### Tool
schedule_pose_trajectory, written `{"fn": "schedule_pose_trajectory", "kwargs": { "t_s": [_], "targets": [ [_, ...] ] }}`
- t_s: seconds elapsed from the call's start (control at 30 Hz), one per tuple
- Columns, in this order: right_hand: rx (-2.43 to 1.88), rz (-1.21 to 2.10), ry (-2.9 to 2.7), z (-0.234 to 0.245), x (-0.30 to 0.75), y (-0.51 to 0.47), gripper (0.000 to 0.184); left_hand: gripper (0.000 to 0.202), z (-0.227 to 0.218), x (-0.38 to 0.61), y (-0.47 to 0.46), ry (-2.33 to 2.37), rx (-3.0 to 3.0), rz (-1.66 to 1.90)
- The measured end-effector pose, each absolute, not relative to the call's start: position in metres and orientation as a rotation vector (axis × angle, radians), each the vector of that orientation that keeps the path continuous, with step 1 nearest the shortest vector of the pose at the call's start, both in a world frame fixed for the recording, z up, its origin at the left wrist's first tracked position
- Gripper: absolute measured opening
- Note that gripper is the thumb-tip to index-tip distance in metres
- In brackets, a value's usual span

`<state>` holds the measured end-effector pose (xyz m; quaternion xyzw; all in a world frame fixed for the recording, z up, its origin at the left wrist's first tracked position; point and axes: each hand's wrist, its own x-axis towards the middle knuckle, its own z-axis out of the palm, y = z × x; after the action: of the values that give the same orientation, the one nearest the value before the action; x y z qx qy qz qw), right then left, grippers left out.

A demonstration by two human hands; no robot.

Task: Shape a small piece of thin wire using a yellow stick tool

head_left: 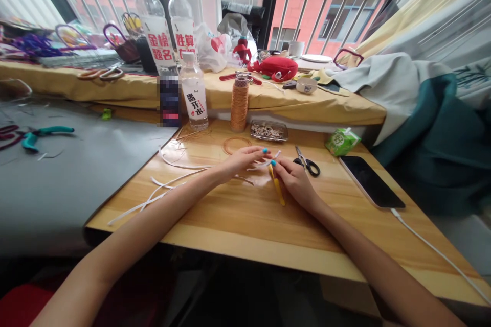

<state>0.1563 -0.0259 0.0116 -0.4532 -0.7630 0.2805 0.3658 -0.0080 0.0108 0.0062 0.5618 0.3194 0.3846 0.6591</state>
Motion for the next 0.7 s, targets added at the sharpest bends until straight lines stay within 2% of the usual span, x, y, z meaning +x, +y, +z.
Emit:
{"fn": "schedule_pose_trajectory", "kwargs": {
  "t_s": [0.1, 0.23, 0.4, 0.47, 0.6, 0.7],
  "targets": [
    [-1.187, 0.704, -1.958, 0.011, 0.161, -0.019, 0.028, 0.035, 0.007, -0.007, 0.008, 0.745, 1.341, 0.739],
    [-1.231, 0.593, -2.012, 0.011, 0.169, -0.01, 0.026, 0.025, 0.006, -0.005, 0.009, 0.817, 1.398, 0.778],
    [-1.625, 0.009, -1.981, 0.018, 0.189, -0.001, 0.029, 0.022, 0.003, -0.005, 0.014, 0.977, 1.384, 0.942],
    [-1.848, -0.185, -2.092, 0.02, 0.2, 0.001, 0.024, 0.021, 0.002, -0.006, 0.015, 1.025, 1.377, 1.019],
    [-2.1, -0.071, -2.192, 0.02, 0.215, 0.006, 0.021, 0.02, 0.002, -0.007, 0.015, 0.994, 1.325, 1.173],
    [-2.151, -0.021, -2.139, 0.021, 0.218, 0.007, 0.027, 0.02, 0.002, -0.007, 0.014, 0.963, 1.33, 1.266]
  ]
}}
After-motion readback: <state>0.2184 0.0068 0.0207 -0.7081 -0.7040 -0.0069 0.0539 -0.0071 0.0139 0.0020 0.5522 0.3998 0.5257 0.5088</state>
